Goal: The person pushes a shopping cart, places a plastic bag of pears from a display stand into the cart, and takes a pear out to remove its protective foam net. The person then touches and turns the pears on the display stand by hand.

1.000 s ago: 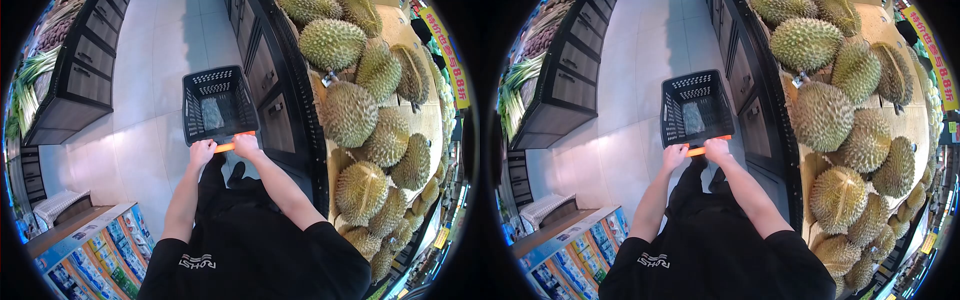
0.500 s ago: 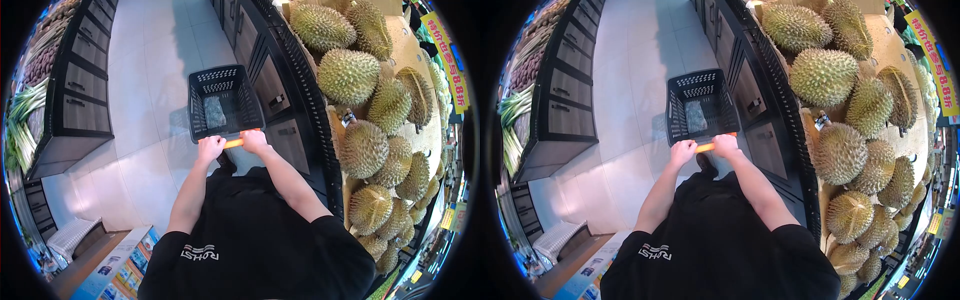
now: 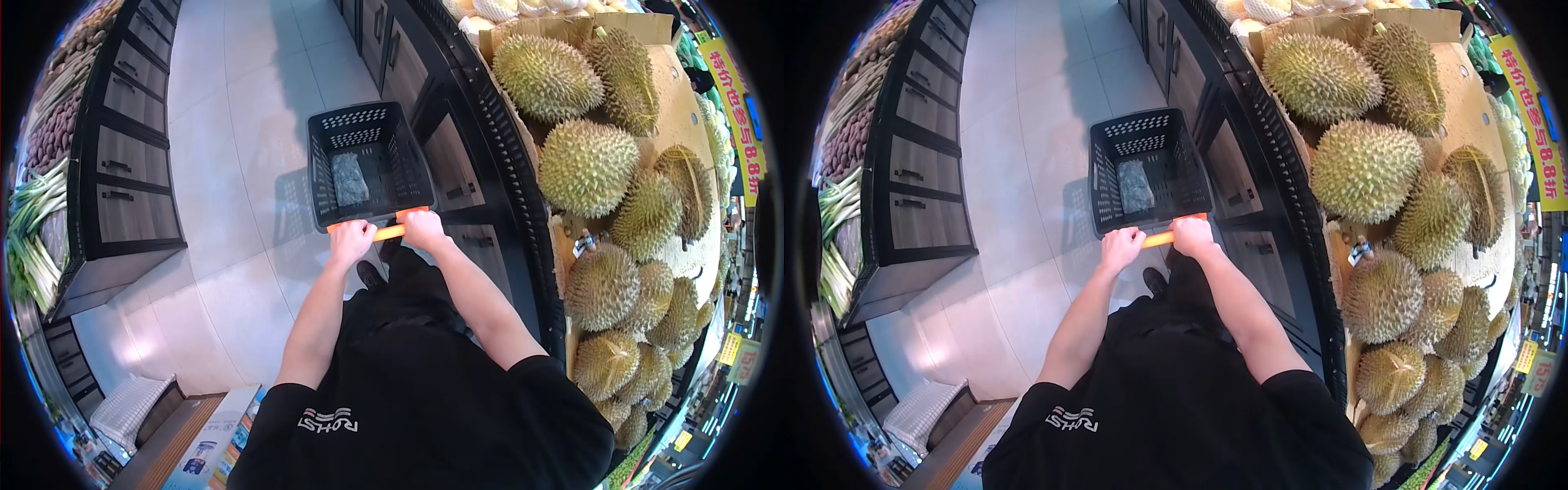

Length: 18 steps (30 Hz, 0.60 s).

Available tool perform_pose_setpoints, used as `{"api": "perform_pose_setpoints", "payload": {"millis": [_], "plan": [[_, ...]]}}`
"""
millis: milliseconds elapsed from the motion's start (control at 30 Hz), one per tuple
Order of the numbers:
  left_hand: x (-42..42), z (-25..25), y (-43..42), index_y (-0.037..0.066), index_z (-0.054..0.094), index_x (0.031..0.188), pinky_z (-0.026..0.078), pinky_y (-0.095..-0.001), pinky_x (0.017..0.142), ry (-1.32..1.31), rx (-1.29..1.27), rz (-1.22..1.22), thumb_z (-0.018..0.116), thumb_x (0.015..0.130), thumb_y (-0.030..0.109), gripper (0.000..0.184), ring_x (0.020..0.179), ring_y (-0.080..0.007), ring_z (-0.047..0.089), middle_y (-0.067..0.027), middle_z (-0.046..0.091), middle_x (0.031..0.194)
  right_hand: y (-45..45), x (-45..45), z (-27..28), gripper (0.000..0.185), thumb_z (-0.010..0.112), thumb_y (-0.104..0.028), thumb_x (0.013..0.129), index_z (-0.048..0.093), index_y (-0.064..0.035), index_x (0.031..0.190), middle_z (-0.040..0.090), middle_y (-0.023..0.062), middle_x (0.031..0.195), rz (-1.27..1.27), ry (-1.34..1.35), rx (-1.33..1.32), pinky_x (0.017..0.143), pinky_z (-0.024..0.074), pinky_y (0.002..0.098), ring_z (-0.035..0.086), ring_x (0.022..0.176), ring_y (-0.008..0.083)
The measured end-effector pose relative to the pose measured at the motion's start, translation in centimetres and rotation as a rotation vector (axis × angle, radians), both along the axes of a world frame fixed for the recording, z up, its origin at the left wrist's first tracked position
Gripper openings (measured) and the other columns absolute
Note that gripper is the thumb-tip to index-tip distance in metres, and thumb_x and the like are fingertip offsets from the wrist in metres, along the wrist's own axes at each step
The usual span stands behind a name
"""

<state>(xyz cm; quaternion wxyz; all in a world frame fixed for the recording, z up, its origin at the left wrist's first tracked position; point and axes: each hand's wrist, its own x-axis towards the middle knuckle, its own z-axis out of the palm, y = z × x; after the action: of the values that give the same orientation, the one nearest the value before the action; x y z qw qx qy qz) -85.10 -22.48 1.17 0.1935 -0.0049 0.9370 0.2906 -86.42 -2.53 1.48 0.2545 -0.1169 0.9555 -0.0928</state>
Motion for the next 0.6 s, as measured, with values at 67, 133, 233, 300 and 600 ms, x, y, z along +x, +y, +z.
{"api": "perform_pose_setpoints", "payload": {"millis": [67,133,233,300,600], "plan": [[-1.9,-0.2,-0.1,0.01,0.074,0.087,0.053,-0.0465,0.074,0.021,0.004,-0.001,0.053,0.085,0.036,0.034,0.077,-0.0358,0.068,-0.0166,0.069,0.077,-0.1,-1.9,0.0,0.027,0.061,-0.016,0.082,0.074,-0.0202,0.105,0.073,0.0086,0.096,0.003,0.024,-0.012,0.082,0.0555,0.0397,0.07,0.092,0.0262],[-3.9,-0.2,-0.4,0.012,0.074,0.092,0.052,-0.0467,0.078,-0.02,0.015,0.016,0.053,0.085,0.037,0.034,0.083,-0.037,0.068,-0.0172,0.07,0.081,-0.3,-3.9,-0.1,0.026,0.06,-0.016,0.083,0.074,-0.0196,0.104,0.073,0.0084,0.094,-0.002,0.062,-0.04,0.08,0.0559,0.0402,0.071,0.091,0.0265],[-7.1,-0.3,-0.6,0.012,0.075,0.097,0.052,-0.0457,0.08,0.002,0.014,0.023,0.053,0.085,0.038,0.036,0.085,-0.0371,0.068,-0.0177,0.07,0.084,-0.3,-7.2,-0.8,0.025,0.06,-0.016,0.082,0.075,-0.0186,0.103,0.073,0.0088,0.092,-0.001,0.079,-0.069,0.078,0.0561,0.0405,0.071,0.09,0.0267],[-9.5,-0.3,-0.7,0.011,0.075,0.099,0.053,-0.0456,0.081,0.02,0.007,0.03,0.053,0.085,0.038,0.037,0.085,-0.0376,0.068,-0.0178,0.07,0.085,-0.5,-9.5,-0.9,0.024,0.062,-0.016,0.08,0.075,-0.0173,0.099,0.073,0.0099,0.09,-0.019,0.142,-0.112,0.077,0.0563,0.0409,0.071,0.087,0.027],[-18.8,-0.9,-1.5,0.01,0.072,0.084,0.053,-0.0482,0.075,0.01,-0.011,0.108,0.054,0.084,0.037,0.033,0.083,-0.0378,0.067,-0.0189,0.069,0.082,-1.3,-19.9,0.5,0.021,0.063,-0.013,0.079,0.075,-0.0164,0.095,0.073,0.008,0.09,0.049,0.11,-0.154,0.078,0.0553,0.039,0.071,0.088,0.0246]]}}
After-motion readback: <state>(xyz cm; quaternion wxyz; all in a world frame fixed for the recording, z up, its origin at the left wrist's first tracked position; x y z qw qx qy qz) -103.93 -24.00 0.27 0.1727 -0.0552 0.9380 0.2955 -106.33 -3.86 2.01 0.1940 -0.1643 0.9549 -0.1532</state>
